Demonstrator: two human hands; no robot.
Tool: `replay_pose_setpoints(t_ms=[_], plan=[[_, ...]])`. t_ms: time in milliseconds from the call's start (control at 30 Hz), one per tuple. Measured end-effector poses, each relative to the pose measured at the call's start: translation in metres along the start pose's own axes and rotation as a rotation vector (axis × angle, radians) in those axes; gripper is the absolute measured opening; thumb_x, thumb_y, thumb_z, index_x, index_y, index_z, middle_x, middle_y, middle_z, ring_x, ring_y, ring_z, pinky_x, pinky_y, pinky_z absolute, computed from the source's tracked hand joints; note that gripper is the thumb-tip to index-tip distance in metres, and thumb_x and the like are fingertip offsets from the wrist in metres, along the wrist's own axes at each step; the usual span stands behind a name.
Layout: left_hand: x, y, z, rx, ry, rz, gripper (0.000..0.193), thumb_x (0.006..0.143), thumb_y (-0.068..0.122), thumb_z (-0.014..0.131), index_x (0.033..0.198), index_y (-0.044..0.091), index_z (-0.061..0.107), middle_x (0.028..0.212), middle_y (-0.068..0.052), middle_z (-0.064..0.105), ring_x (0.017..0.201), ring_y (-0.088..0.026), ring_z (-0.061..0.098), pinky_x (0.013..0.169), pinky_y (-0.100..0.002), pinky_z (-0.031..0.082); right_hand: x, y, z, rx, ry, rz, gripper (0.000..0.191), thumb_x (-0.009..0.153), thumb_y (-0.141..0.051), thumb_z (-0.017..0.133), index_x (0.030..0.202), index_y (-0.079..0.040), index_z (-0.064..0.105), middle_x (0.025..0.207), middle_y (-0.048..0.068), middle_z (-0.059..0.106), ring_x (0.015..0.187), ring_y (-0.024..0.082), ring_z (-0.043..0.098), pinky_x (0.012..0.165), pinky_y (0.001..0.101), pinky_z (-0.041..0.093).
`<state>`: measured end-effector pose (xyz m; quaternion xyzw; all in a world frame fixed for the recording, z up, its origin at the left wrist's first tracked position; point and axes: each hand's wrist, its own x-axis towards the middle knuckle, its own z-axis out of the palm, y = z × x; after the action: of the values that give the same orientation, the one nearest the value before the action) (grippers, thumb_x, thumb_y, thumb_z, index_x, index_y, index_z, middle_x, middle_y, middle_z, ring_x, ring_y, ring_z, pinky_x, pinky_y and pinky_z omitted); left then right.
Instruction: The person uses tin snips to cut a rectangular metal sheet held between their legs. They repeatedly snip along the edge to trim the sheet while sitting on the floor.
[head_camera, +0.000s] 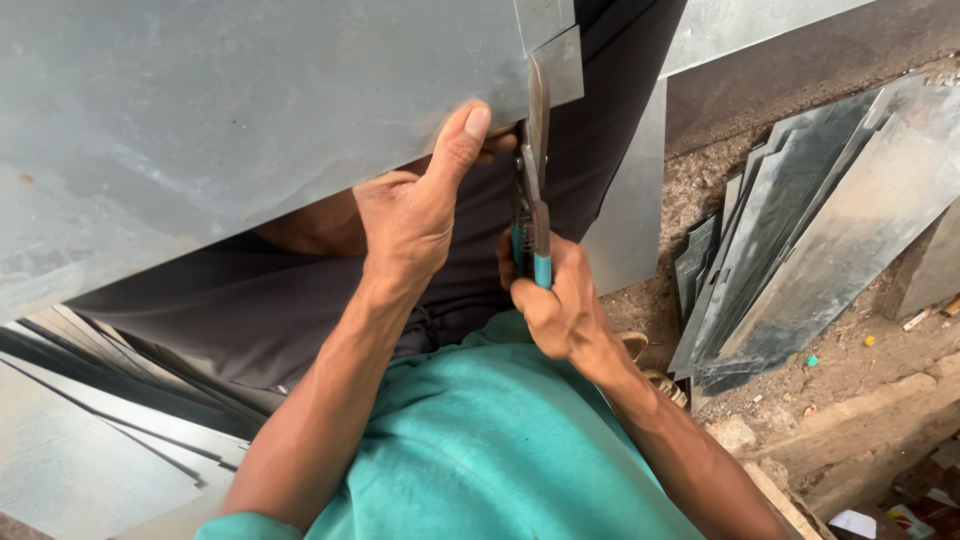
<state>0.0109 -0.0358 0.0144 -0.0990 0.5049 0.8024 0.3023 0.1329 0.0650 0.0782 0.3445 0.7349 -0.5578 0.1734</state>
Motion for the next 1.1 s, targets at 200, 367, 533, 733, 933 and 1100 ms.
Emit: replay_pose_setpoints(t_ms=[200,367,533,733,933,1100], plan=[[-0.008,0.025,0.023,-0.367,0.184,0.202,0.029,0.086,0.018,0.087,0.101,-0.002,0.071,0.087,-0.008,0.072,0.074,-0.016,0.067,0.067,-0.028,0.055,-0.002,0.003,-0.006,-0.377,0.099,0.035,0.026,0.076,-0.012,0.052,0.097,0.0,0.062,0.065,0.012,0.06,0.056,0.022,0.06,0.052,0.0387,0.047],[-0.002,0.029,0.056,-0.378,0.487,-0.207,0.036,0.081,0.019,0.085,0.103,-0.004,0.069,0.087,0.0,0.062,0.076,-0.013,0.056,0.068,-0.031,0.049,-0.017,0.01,-0.028,-0.404,0.103,-0.281,0.023,0.083,-0.012,0.059,0.098,0.004,0.062,0.073,0.014,0.06,0.064,0.027,0.059,0.06,0.0418,0.047],[-0.011,0.036,0.023,-0.286,0.003,0.066,0.039,0.077,0.009,0.089,0.107,0.001,0.066,0.095,0.0,0.073,0.092,-0.01,0.069,0.09,-0.03,0.058,-0.014,0.019,-0.017,-0.135,0.131,-0.216,0.021,0.077,-0.013,0.053,0.087,-0.001,0.066,0.067,0.007,0.062,0.061,0.016,0.06,0.057,0.0335,0.05],[-0.039,0.116,-0.126,-0.328,0.386,0.296,0.036,0.1,0.024,0.053,0.128,0.001,0.057,0.114,-0.011,0.073,0.103,-0.023,0.074,0.089,-0.04,0.064,-0.006,0.028,-0.019,-0.295,0.091,-0.029,0.017,0.075,-0.014,0.061,0.083,-0.001,0.068,0.06,0.007,0.06,0.054,0.015,0.055,0.051,0.0314,0.044],[-0.054,0.118,-0.148,-0.301,0.59,0.515,0.022,0.113,0.01,0.065,0.123,-0.01,0.066,0.107,-0.017,0.071,0.093,-0.023,0.068,0.085,-0.037,0.061,-0.003,0.014,0.011,-0.271,-0.157,0.035,0.02,0.074,-0.013,0.054,0.083,0.0,0.067,0.062,0.006,0.063,0.059,0.016,0.06,0.056,0.031,0.049],[-0.047,0.046,-0.108,-0.364,0.31,0.321,0.008,0.099,0.002,0.074,0.106,-0.003,0.076,0.093,-0.011,0.077,0.078,-0.012,0.069,0.074,-0.025,0.057,-0.008,-0.034,0.024,-0.321,-0.393,0.087,0.046,0.07,-0.016,0.05,0.112,0.0,0.062,0.093,0.011,0.07,0.082,0.016,0.068,0.075,0.0317,0.057]])
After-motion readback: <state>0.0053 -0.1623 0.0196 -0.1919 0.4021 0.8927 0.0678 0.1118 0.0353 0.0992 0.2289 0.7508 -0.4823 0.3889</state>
